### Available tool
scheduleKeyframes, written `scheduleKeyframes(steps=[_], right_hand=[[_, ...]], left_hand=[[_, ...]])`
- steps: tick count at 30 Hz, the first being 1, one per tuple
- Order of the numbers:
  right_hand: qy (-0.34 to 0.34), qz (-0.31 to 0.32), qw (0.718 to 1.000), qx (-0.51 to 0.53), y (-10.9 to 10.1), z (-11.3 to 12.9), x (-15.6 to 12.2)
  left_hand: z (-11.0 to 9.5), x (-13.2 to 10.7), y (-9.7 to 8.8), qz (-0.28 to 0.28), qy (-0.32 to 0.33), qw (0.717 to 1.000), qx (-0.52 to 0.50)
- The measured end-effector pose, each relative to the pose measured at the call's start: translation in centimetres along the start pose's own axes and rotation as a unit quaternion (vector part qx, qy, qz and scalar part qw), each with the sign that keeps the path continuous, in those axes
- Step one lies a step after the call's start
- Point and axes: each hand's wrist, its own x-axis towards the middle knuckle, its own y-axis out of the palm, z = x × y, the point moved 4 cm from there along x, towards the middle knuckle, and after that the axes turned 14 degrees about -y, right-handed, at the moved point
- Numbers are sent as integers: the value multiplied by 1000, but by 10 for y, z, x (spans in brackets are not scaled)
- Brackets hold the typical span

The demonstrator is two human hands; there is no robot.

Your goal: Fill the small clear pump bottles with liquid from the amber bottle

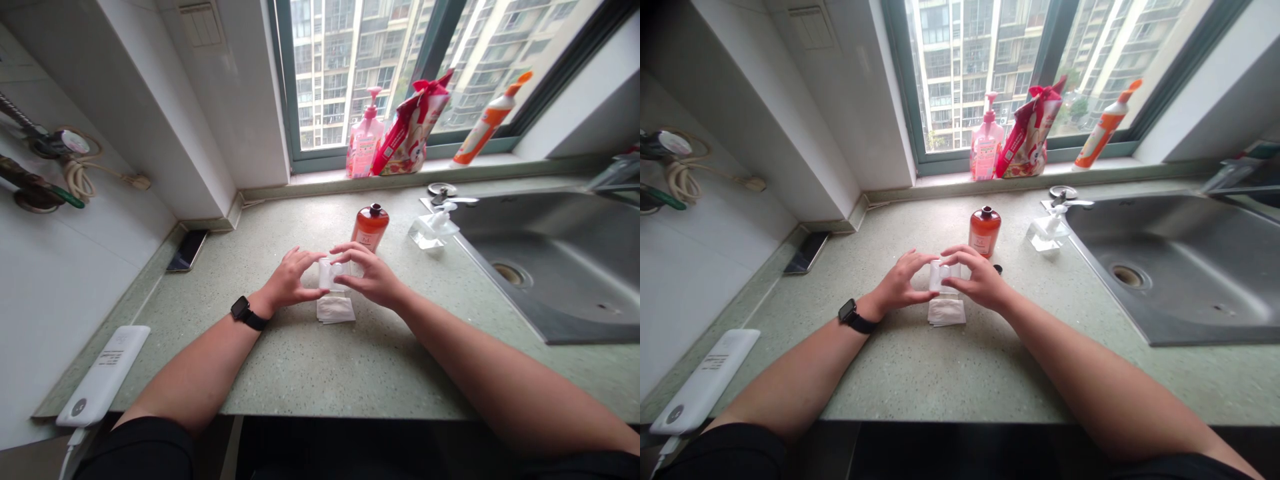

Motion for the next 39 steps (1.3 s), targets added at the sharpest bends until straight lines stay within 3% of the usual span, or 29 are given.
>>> scheduleKeyframes(steps=[4, 11, 22, 39], right_hand=[[5, -8, 1000, -9, 0, 2, 1], [-4, 33, 999, 26, -4, 4, 2], [-14, -63, 997, -45, 2, 3, 0], [11, -76, 996, -38, 5, 4, -1]], left_hand=[[1, 0, 0, -4, -2, 1000, 6], [-1, -1, -1, 4, -9, 1000, 7], [-2, 0, 0, -27, -12, 999, 39], [7, 1, -3, -11, -8, 1000, 12]])
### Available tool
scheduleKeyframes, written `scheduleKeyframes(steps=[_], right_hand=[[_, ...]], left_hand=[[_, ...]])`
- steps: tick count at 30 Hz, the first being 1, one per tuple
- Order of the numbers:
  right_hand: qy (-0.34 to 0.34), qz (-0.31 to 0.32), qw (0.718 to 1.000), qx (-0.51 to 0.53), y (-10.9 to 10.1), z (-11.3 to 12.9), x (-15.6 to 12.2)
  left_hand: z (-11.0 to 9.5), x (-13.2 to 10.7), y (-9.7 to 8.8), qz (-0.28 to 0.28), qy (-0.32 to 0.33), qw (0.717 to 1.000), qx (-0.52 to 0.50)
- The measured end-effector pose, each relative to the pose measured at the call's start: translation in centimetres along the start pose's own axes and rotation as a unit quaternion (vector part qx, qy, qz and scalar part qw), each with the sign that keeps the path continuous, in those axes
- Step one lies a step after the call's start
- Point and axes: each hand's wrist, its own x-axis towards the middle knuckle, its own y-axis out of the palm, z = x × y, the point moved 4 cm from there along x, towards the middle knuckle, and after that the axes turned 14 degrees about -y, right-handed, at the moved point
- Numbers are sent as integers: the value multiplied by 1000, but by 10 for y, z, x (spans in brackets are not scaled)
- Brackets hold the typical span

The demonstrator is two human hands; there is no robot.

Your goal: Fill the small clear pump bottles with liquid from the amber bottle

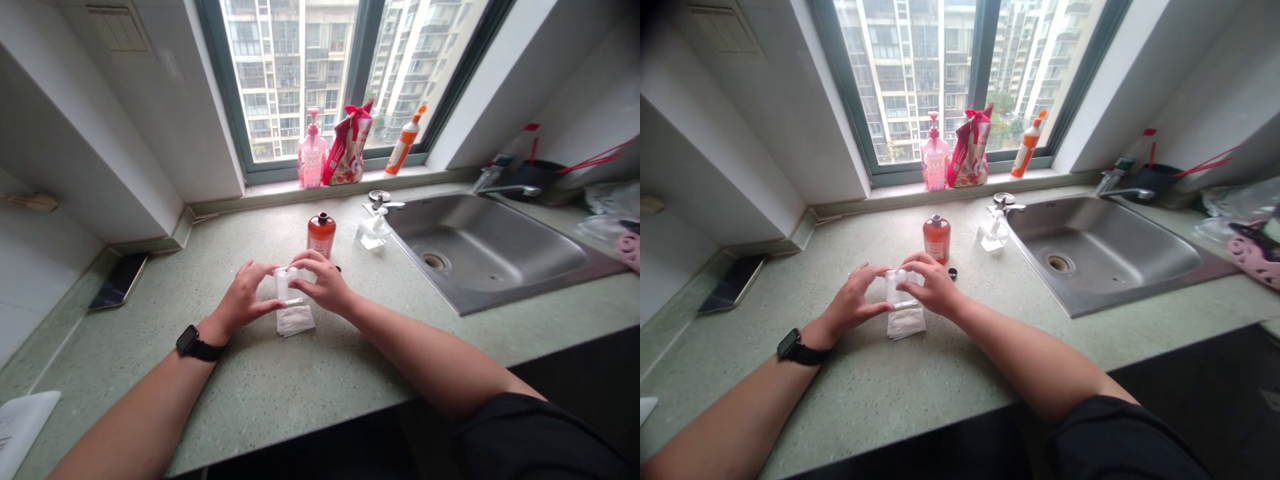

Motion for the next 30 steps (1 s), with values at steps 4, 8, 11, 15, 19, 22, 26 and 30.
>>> scheduleKeyframes(steps=[4, 8, 11, 15, 19, 22, 26, 30], right_hand=[[0, -20, 999, 27, -18, 4, 9], [28, -25, 998, 56, -63, 8, 23], [52, -20, 997, 61, -109, 8, 30], [121, 50, 989, 66, -163, -1, 23], [209, 88, 973, 49, -199, -20, 2], [272, 68, 959, 46, -217, -35, -14], [330, -4, 943, 34, -234, -48, -28], [368, -52, 928, 12, -241, -59, -38]], left_hand=[[3, 0, -3, 12, -13, 999, -30], [6, 1, -4, 16, -44, 998, -35], [8, 3, -4, 12, -53, 998, -39], [9, 5, -2, 9, -51, 998, -32], [10, 7, -1, 10, -46, 999, -18], [9, 7, -1, 11, -43, 999, -16], [7, 7, -1, 13, -35, 999, -14], [6, 7, -1, 19, -32, 999, -9]])
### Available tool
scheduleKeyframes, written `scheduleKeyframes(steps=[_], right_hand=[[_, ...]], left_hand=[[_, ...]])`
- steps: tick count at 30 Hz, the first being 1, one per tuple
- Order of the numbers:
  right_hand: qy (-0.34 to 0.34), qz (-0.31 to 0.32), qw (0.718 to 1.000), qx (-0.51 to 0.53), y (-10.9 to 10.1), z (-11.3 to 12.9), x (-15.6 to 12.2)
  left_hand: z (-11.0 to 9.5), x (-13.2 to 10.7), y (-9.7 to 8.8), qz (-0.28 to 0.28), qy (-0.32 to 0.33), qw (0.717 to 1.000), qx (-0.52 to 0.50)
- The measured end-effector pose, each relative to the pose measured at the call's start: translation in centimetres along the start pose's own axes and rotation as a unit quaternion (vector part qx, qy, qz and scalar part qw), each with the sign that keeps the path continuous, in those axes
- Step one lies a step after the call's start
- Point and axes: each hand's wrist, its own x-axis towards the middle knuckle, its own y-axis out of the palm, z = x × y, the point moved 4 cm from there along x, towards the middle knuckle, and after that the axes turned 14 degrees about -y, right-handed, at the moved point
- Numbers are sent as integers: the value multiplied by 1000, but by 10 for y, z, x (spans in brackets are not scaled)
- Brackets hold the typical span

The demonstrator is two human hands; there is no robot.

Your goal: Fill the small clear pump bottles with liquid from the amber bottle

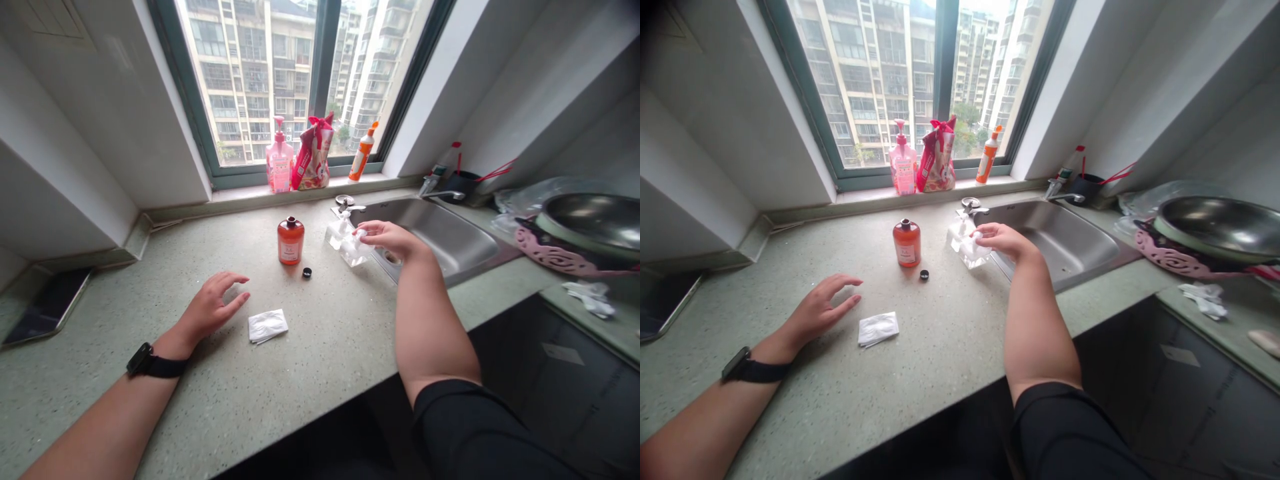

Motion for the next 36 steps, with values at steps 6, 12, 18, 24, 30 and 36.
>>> scheduleKeyframes(steps=[6, 12, 18, 24, 30, 36], right_hand=[[27, -2, 1000, -7, 0, -15, 6], [7, -12, 1000, -6, 7, -19, 14], [-16, -29, 999, 20, 22, -27, 24], [-40, -41, 998, 27, 36, -31, 33], [-40, -14, 999, -5, 33, -30, 31], [-198, -120, 973, -23, 15, 1, 31]], left_hand=[[2, 0, 1, 7, -5, 1000, -1], [5, 0, 2, 10, -6, 1000, -3], [4, 0, 2, 9, 0, 1000, -3], [3, -1, 3, 14, 1, 1000, -8], [2, -1, 3, 18, 2, 1000, -13], [2, -1, 4, 19, 7, 1000, -19]])
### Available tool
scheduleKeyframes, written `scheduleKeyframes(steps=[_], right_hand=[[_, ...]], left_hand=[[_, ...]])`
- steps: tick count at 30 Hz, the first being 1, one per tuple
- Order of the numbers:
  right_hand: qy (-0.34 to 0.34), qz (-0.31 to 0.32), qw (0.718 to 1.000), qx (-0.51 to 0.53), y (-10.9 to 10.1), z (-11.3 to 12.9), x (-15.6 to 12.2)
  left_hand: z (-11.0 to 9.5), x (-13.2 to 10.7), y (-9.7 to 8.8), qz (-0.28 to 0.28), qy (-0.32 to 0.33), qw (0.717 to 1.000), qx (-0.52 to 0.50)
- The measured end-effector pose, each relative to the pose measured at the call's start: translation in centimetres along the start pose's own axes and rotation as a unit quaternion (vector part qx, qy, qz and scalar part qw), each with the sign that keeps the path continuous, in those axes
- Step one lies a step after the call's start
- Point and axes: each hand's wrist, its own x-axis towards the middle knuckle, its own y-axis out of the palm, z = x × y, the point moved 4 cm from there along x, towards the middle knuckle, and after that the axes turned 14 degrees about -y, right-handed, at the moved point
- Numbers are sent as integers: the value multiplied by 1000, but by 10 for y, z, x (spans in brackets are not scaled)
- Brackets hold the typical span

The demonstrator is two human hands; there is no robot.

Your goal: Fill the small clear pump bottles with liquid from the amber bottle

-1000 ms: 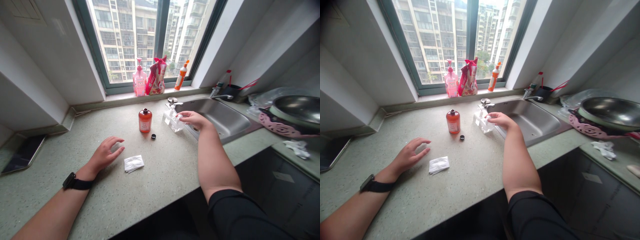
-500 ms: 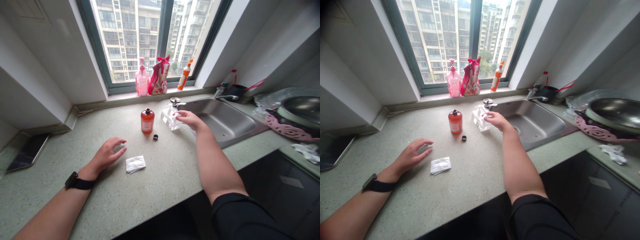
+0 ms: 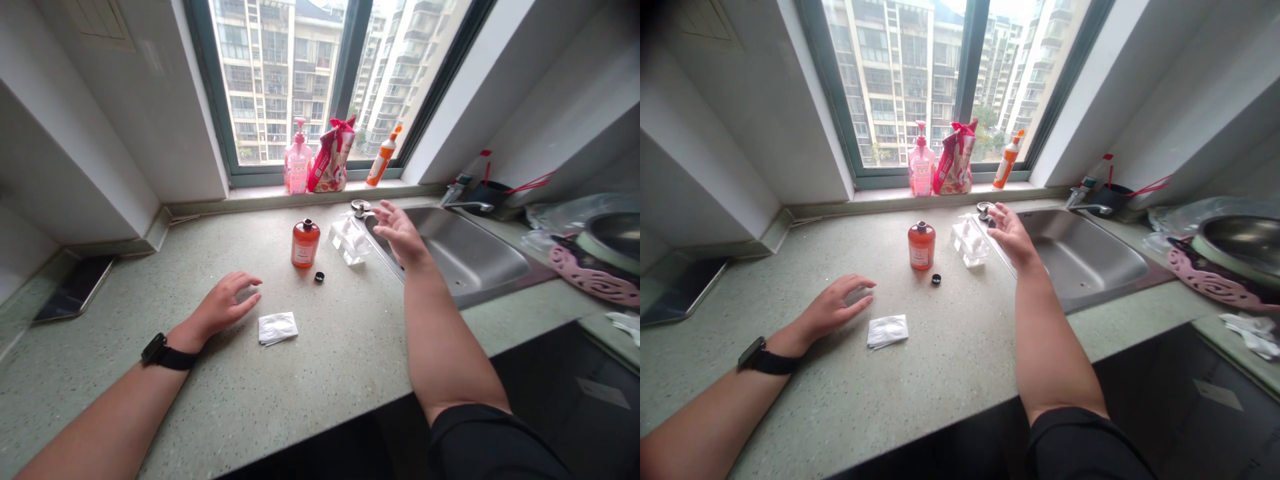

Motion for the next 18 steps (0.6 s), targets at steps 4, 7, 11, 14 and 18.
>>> scheduleKeyframes(steps=[4, 7, 11, 14, 18], right_hand=[[-146, -157, 976, -28, 24, 33, -2], [-138, -86, 987, -18, 74, 41, -13], [-39, 14, 999, -34, 133, 29, -33], [-11, 47, 996, -78, 157, 18, -42], [-7, 58, 994, -91, 169, 15, -43]], left_hand=[[-1, -1, 0, -3, 1, 1000, -10], [-4, -3, -1, -5, 2, 1000, -16], [-4, -3, -1, -11, -5, 1000, -16], [-3, -3, 0, -11, -13, 1000, -17], [-3, -4, 1, -7, -15, 999, -30]])
